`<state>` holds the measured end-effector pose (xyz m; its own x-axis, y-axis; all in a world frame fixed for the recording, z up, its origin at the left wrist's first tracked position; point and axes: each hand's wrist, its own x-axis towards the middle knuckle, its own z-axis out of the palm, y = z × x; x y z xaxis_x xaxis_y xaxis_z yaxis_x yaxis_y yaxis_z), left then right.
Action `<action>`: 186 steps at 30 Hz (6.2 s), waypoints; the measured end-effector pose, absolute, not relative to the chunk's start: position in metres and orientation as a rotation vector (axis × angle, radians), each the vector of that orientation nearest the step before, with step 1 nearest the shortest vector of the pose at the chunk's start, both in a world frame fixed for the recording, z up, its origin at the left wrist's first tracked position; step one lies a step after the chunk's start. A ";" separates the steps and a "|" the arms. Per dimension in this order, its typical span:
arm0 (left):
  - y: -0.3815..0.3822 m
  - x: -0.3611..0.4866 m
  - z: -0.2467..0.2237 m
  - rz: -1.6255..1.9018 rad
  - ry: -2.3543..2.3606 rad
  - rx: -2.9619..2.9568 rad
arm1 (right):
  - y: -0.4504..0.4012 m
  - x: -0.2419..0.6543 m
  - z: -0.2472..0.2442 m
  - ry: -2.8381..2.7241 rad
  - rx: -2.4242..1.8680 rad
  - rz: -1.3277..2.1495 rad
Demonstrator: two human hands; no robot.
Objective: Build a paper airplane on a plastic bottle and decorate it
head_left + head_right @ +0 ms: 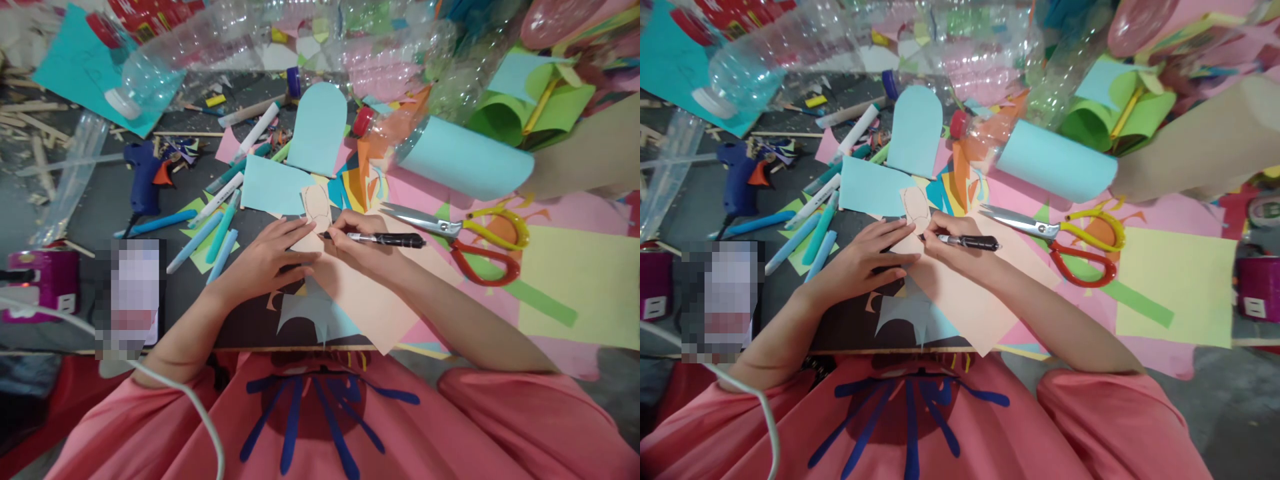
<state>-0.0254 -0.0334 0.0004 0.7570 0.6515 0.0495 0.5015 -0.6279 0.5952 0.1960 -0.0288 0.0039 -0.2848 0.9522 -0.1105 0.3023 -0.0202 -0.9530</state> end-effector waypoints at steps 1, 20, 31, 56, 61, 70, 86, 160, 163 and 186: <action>-0.034 -0.025 0.000 0.367 0.889 2.371 | -0.029 0.196 0.003 -1.642 -1.307 1.324; -0.038 -0.018 -0.004 0.434 1.034 2.338 | -0.029 0.197 -0.001 -1.624 -1.263 1.340; -0.037 -0.019 -0.004 0.431 1.030 2.327 | -0.030 0.194 0.003 -1.575 -1.289 1.423; -0.037 -0.019 -0.005 0.467 1.013 2.352 | -0.028 0.196 -0.003 -1.550 -1.255 1.614; -0.037 -0.019 -0.006 0.456 1.023 2.348 | -0.028 0.195 0.001 -1.527 -1.275 1.557; -0.037 -0.019 -0.005 0.466 1.018 2.333 | -0.027 0.197 0.001 -1.620 -1.259 1.624; -0.037 -0.020 -0.007 0.475 1.017 2.365 | -0.025 0.199 0.001 -1.678 -1.231 1.641; -0.040 -0.019 -0.007 0.391 1.009 2.563 | -0.025 0.201 0.003 -1.624 -1.465 1.269; -0.040 -0.020 -0.007 0.405 0.999 2.574 | -0.025 0.200 0.005 -1.630 -1.463 1.270; -0.039 -0.021 -0.009 0.419 0.998 2.573 | -0.025 0.199 0.005 -1.643 -1.455 1.229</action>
<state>-0.0206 -0.0395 -0.0093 0.7086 0.6904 0.1456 0.5874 -0.6916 0.4203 0.1992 -0.0255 0.0046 -0.2046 0.9703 -0.1291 0.3978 -0.0381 -0.9167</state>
